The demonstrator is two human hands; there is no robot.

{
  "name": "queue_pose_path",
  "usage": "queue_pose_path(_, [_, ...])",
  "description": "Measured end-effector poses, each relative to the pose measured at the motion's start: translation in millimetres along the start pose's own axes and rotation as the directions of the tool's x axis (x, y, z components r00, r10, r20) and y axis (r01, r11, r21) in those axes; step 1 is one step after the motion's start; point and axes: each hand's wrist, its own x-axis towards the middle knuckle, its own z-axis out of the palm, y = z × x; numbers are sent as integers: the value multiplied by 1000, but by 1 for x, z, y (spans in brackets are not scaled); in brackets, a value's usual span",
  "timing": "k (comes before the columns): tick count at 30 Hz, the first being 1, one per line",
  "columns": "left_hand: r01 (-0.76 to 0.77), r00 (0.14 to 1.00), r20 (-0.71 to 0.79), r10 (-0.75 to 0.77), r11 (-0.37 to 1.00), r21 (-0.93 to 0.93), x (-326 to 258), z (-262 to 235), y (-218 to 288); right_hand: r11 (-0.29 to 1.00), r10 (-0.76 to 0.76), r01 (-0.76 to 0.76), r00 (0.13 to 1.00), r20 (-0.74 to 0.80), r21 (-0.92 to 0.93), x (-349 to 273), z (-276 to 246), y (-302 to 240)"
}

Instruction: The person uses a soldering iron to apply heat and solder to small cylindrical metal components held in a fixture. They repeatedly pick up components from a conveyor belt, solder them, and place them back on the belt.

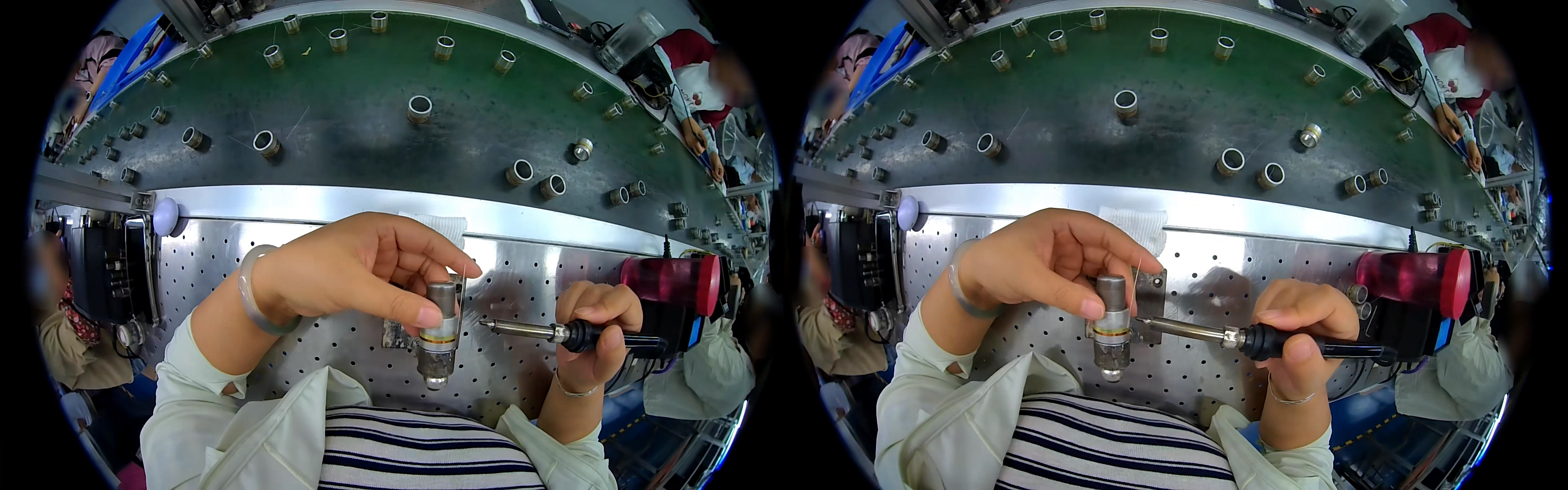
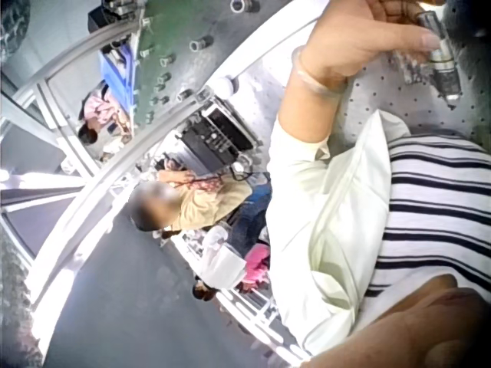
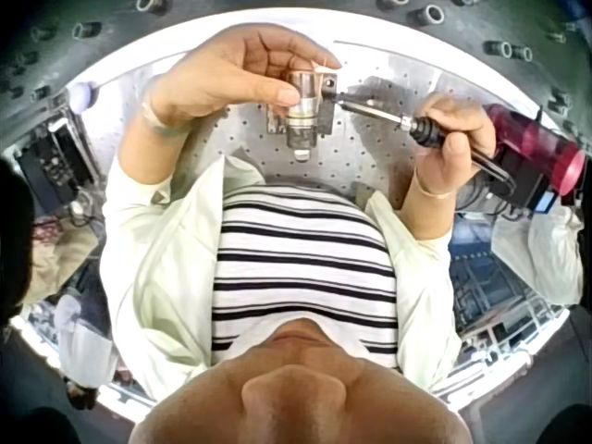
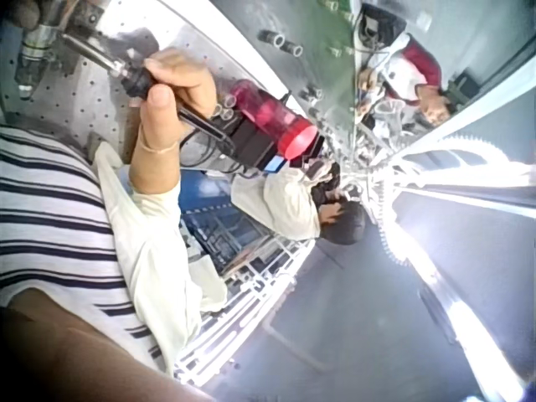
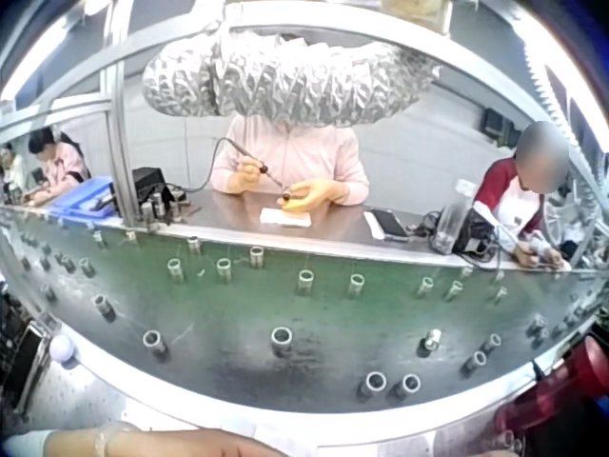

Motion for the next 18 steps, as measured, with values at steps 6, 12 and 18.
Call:
queue_pose_path(6, [-147,989,-49,141,979,-140,1,5,-10,985,-75,61,994,85,159,-1,-8,7])
queue_pose_path(12, [-276,960,-62,274,961,-26,0,8,-14,993,-5,-8,993,114,118,-4,-7,0])
queue_pose_path(18, [-299,949,-88,302,953,40,1,12,-12,999,-33,28,985,170,34,-1,-7,-2])
